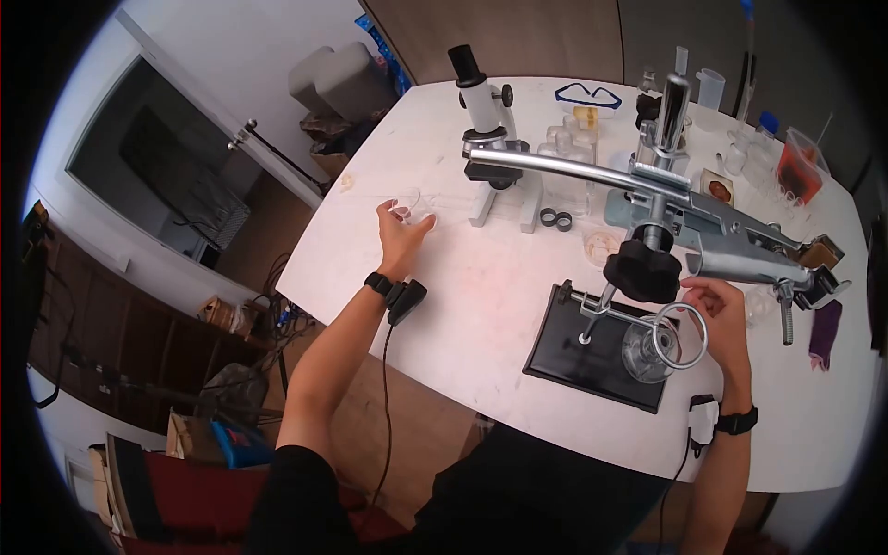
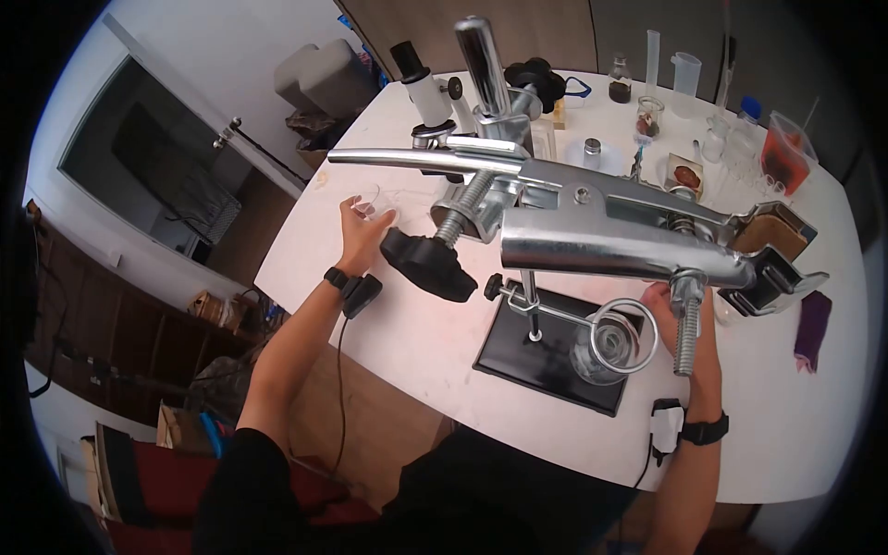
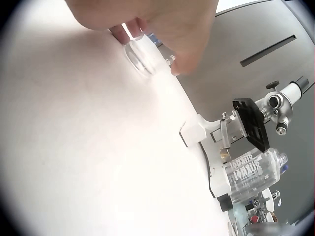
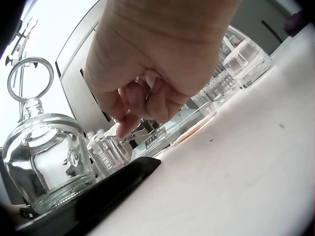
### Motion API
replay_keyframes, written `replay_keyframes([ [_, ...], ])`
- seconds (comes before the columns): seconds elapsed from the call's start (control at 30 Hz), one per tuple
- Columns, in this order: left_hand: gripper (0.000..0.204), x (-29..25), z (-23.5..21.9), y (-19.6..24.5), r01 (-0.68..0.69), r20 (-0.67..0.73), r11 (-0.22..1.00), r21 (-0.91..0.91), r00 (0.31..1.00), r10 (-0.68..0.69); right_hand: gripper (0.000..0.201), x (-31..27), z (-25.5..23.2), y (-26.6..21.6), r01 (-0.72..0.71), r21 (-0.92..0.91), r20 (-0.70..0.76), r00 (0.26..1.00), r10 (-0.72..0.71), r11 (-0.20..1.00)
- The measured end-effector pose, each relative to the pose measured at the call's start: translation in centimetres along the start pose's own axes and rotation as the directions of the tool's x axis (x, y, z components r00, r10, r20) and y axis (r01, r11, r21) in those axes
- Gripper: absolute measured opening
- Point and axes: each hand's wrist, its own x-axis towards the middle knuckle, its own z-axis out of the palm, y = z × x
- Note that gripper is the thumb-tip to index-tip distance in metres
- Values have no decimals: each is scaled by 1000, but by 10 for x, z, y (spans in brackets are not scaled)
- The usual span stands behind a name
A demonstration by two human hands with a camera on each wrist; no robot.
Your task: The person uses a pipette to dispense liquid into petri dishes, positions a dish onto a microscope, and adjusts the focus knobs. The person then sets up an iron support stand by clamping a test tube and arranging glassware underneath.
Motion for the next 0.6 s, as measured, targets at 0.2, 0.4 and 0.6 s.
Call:
replay_keyframes([
  [0.2, 53, -2, -1, 0, -37, -29, 998, 53, 999, 38, 20, -1, -2, 23, 46, -62, -62, 997, -50, 997],
  [0.4, 43, -13, -12, 8, -136, 39, 990, 24, 990, 135, 20, 1, -7, 16, 122, -105, 47, 992, -117, 987],
  [0.6, 47, -58, -26, 73, -149, 256, 973, -178, 947, 192, 18, 2, 2, -13, 24, 97, 21, 999, -27, 995],
])
